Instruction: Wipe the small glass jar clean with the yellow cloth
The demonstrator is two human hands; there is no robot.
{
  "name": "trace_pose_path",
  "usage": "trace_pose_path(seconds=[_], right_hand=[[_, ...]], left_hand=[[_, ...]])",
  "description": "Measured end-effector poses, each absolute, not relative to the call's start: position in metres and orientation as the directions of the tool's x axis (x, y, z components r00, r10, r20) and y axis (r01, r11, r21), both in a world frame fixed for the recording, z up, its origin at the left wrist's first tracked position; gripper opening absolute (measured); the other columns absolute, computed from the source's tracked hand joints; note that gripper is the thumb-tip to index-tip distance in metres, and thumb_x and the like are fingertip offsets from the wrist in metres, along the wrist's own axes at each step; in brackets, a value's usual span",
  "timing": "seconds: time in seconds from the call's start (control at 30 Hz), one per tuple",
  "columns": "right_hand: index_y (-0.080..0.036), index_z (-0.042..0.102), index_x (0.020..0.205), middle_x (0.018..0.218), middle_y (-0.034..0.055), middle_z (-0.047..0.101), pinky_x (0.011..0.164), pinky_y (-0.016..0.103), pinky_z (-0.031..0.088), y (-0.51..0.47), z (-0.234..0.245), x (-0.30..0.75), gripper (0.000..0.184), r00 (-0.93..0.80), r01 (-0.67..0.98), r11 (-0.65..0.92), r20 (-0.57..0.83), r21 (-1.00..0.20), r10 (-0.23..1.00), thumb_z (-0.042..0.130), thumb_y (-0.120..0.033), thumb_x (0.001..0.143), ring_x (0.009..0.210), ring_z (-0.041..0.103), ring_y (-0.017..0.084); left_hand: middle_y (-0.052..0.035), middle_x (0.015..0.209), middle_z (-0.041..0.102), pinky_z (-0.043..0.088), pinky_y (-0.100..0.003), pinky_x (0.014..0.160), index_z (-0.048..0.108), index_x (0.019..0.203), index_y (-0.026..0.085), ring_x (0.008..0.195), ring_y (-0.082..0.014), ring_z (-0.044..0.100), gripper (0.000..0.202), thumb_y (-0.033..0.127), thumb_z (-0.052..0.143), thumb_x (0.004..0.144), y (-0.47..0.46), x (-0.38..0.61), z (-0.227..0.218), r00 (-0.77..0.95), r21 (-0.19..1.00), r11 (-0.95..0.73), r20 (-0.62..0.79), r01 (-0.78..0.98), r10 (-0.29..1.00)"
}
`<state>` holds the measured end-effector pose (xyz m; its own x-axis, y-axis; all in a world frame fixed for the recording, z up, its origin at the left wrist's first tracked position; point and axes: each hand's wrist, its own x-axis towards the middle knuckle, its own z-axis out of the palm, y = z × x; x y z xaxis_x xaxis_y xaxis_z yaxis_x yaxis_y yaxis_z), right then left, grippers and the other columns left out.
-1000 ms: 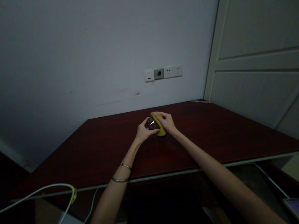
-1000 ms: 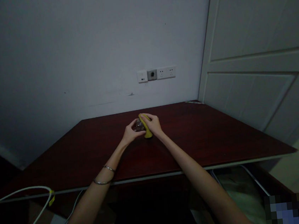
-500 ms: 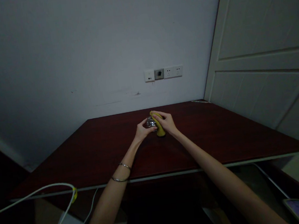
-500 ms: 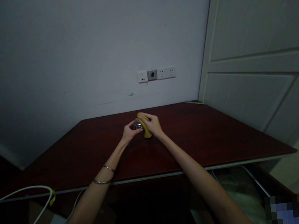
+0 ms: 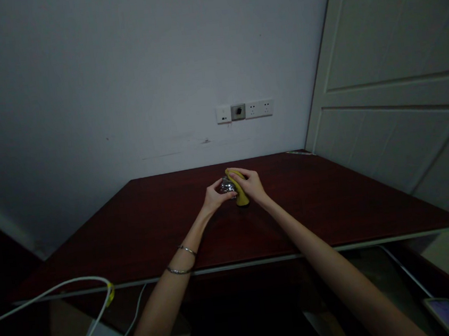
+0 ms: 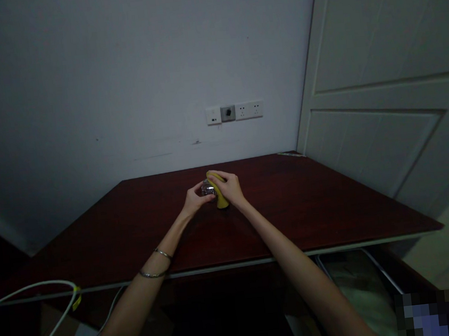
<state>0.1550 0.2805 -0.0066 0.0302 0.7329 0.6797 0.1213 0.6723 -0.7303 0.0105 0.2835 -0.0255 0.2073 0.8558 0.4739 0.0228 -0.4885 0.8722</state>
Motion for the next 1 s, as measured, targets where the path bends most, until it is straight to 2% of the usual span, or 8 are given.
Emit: trace_pose_path(seconds=[0.17, 0.23, 0.4, 0.67, 0.87, 1.0], right_hand=[[-0.017, 0.070, 0.091, 0.094, 0.0061, 0.071, 0.080, 0.035, 0.051, 0.292, -0.006, 0.159, 0.032, 0.028, 0.184, 0.626, 0.641, -0.758, 0.767, 0.061, -0.042, 0.072, 0.089, 0.065, 0.023], [-0.020, 0.070, 0.093, 0.098, 0.0051, 0.070, 0.084, 0.035, 0.050, 0.287, -0.005, 0.159, 0.030, -0.036, 0.248, 0.664, 0.678, -0.705, 0.734, 0.061, -0.039, 0.072, 0.093, 0.065, 0.023], [-0.026, 0.071, 0.089, 0.103, 0.0012, 0.068, 0.092, 0.033, 0.045, 0.273, 0.002, 0.153, 0.020, -0.300, 0.347, 0.794, 0.742, -0.500, 0.599, 0.064, -0.028, 0.071, 0.104, 0.060, 0.021], [-0.020, 0.070, 0.082, 0.079, -0.0004, 0.070, 0.072, 0.023, 0.045, 0.286, 0.008, 0.150, 0.019, -0.207, 0.527, 0.719, 0.753, -0.452, 0.625, 0.053, -0.028, 0.078, 0.073, 0.064, 0.015], [-0.023, 0.071, 0.083, 0.087, 0.0002, 0.070, 0.076, 0.024, 0.046, 0.279, 0.008, 0.150, 0.016, -0.361, 0.450, 0.802, 0.741, -0.394, 0.566, 0.058, -0.028, 0.075, 0.084, 0.064, 0.018], [-0.022, 0.071, 0.087, 0.086, 0.0002, 0.071, 0.074, 0.026, 0.048, 0.280, 0.009, 0.153, 0.020, -0.256, 0.463, 0.749, 0.738, -0.473, 0.624, 0.056, -0.031, 0.077, 0.081, 0.066, 0.019]], left_hand=[[-0.0116, 0.102, 0.065, 0.048, -0.034, 0.082, 0.057, 0.109, 0.008, 0.091, -0.0222, 0.060, 0.070, 0.028, 0.081, 0.046, 0.287, 0.008, -0.028, 0.201, 0.861, -0.498, 0.473, 0.103, 0.858], [-0.0109, 0.100, 0.065, 0.049, -0.032, 0.078, 0.057, 0.110, 0.008, 0.088, -0.0211, 0.060, 0.070, 0.028, 0.080, 0.047, 0.290, 0.007, -0.031, 0.195, 0.838, -0.517, 0.485, 0.173, 0.852], [-0.0037, 0.086, 0.066, 0.047, -0.026, 0.068, 0.060, 0.105, 0.012, 0.073, -0.0147, 0.059, 0.053, 0.024, 0.074, 0.054, 0.295, 0.006, -0.036, 0.173, 0.773, -0.554, 0.528, 0.308, 0.832], [-0.0063, 0.092, 0.066, 0.048, -0.030, 0.074, 0.059, 0.108, 0.015, 0.084, -0.0206, 0.060, 0.068, 0.034, 0.079, 0.046, 0.289, 0.008, -0.034, 0.173, 0.731, -0.556, 0.535, 0.395, 0.827], [-0.0063, 0.094, 0.066, 0.048, -0.030, 0.074, 0.057, 0.108, 0.014, 0.082, -0.0193, 0.061, 0.063, 0.027, 0.077, 0.050, 0.288, 0.007, -0.031, 0.152, 0.697, -0.565, 0.563, 0.441, 0.813], [-0.0068, 0.094, 0.066, 0.048, -0.032, 0.078, 0.057, 0.108, 0.013, 0.086, -0.0204, 0.060, 0.066, 0.032, 0.079, 0.049, 0.286, 0.008, -0.032, 0.189, 0.690, -0.603, 0.581, 0.401, 0.791]])
